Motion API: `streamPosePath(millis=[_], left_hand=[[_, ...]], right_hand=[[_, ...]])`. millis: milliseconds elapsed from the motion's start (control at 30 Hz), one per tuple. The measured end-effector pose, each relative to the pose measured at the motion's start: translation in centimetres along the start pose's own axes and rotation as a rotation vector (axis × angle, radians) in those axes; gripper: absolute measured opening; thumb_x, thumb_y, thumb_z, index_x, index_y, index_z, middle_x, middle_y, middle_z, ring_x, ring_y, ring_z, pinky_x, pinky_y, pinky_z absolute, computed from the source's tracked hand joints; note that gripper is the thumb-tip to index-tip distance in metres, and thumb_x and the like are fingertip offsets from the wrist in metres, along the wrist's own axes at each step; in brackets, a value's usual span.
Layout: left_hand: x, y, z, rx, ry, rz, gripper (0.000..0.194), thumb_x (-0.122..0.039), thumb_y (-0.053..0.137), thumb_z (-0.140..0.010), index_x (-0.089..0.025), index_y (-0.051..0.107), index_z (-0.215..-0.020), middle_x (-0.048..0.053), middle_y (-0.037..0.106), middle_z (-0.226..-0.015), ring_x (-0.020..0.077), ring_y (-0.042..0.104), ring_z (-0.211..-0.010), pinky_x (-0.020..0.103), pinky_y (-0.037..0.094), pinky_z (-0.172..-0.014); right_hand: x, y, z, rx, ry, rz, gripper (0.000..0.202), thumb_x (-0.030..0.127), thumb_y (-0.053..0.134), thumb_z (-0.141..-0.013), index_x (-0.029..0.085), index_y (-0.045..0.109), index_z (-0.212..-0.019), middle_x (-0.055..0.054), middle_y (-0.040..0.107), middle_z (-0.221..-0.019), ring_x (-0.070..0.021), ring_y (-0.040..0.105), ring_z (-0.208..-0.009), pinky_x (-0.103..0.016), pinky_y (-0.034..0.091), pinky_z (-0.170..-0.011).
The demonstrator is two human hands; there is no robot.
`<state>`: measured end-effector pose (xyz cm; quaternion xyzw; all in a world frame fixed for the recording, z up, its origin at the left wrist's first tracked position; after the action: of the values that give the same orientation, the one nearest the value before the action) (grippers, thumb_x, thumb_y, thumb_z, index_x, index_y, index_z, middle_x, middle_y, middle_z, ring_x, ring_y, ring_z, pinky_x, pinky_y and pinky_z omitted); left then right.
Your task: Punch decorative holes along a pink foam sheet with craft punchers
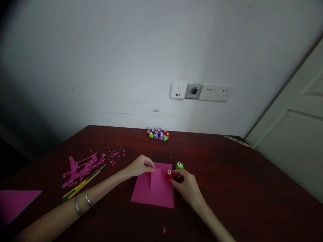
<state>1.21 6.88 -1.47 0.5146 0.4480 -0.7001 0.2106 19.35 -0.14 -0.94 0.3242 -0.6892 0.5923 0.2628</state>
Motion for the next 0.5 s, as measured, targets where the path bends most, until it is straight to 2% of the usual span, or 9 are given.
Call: streamPosePath(millis=[233,500], left_hand=[[-0.02,-0.02,0.15,0.024,-0.049,0.126,0.020,-0.025,0.070,-0.059,-0.010,0.069,-0.071,0.006,0.068,-0.068,0.0142,0.059,-0.063,0.027,0.043,-0.065],[0.34,-0.15,0.09,0.024,-0.050,0.130,0.020,-0.027,0.070,-0.060,-0.012,0.070,-0.072,0.005,0.068,-0.069,0.0141,0.059,-0.064,0.026,0.043,-0.066]], right_hand=[[-0.23,0.19,0.10,-0.001,0.017,-0.038,0.020,0.032,0.065,-0.069,0.020,0.068,-0.084,-0.004,0.068,-0.080,-0.0188,0.061,-0.072,-0.029,0.047,-0.067],[-0.42,0.31,0.12,-0.026,0.015,-0.047,0.020,0.031,0.065,-0.068,0.020,0.067,-0.085,-0.004,0.068,-0.081,-0.0191,0.061,-0.073,-0.030,0.048,-0.068]])
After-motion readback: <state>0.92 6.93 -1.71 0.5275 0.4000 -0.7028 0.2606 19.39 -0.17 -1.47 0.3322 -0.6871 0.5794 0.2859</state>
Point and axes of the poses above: each hand's wrist, its own z-axis away from the middle knuckle, its own y-axis out of the palm, x = y × z, the point moved 7 cm from there along -z, towards the middle knuckle
